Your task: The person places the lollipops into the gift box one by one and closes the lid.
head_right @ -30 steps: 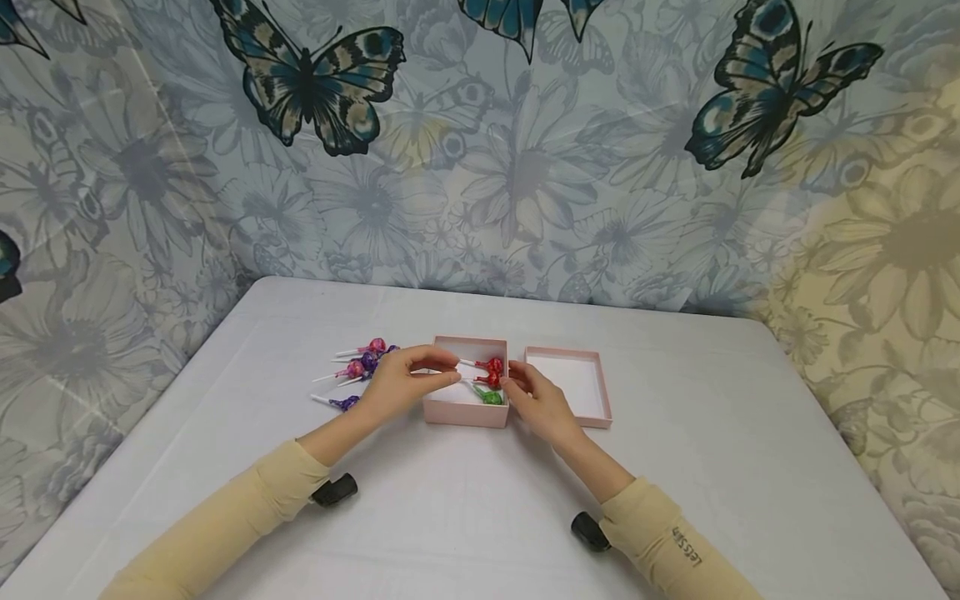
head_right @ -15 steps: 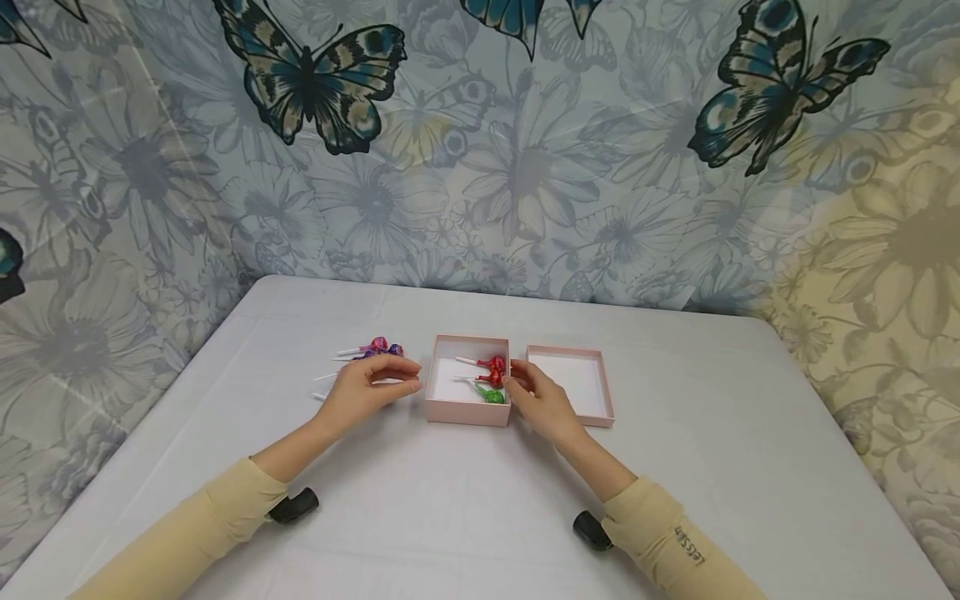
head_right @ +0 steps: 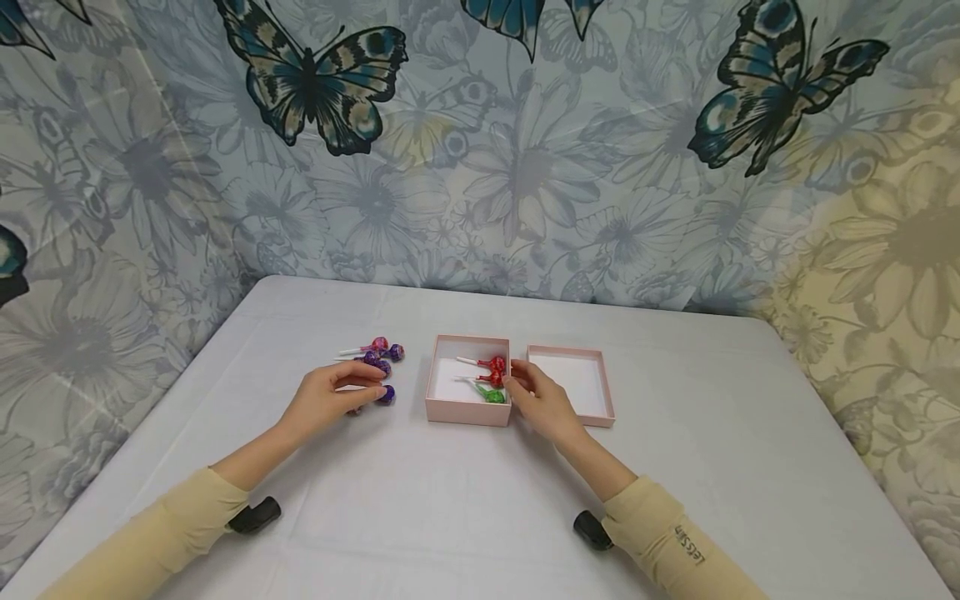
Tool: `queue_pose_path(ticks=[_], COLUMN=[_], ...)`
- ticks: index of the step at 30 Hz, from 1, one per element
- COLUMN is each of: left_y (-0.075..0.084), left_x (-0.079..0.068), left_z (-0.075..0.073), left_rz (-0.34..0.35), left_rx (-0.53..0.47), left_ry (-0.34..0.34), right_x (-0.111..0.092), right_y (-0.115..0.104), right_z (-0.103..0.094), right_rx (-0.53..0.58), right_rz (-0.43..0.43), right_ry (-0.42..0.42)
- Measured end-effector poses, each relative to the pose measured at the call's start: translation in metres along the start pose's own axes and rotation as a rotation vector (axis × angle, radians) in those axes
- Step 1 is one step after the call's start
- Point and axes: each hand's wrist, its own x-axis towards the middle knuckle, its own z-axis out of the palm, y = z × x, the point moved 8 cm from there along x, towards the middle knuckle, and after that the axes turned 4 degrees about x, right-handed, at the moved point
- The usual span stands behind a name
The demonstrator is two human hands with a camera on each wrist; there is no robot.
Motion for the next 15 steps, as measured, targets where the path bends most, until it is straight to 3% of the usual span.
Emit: queue_pose_path(ticks=[4, 15], left_y=[-0.006, -0.008], left_x=[0.0, 0.002], left_z=[-0.006, -0.012], left_rz=[-0.017, 0.04], left_rx=[0.017, 0.166], left_ry=[-0.008, -0.032], right_x=[0.0, 0.0], right_y=[0.0, 0.002], right_z=[-0.001, 0.0], right_rx=[-0.001, 0.008], right_rz=[0.001, 0.013], right_ry=[0.002, -0.002])
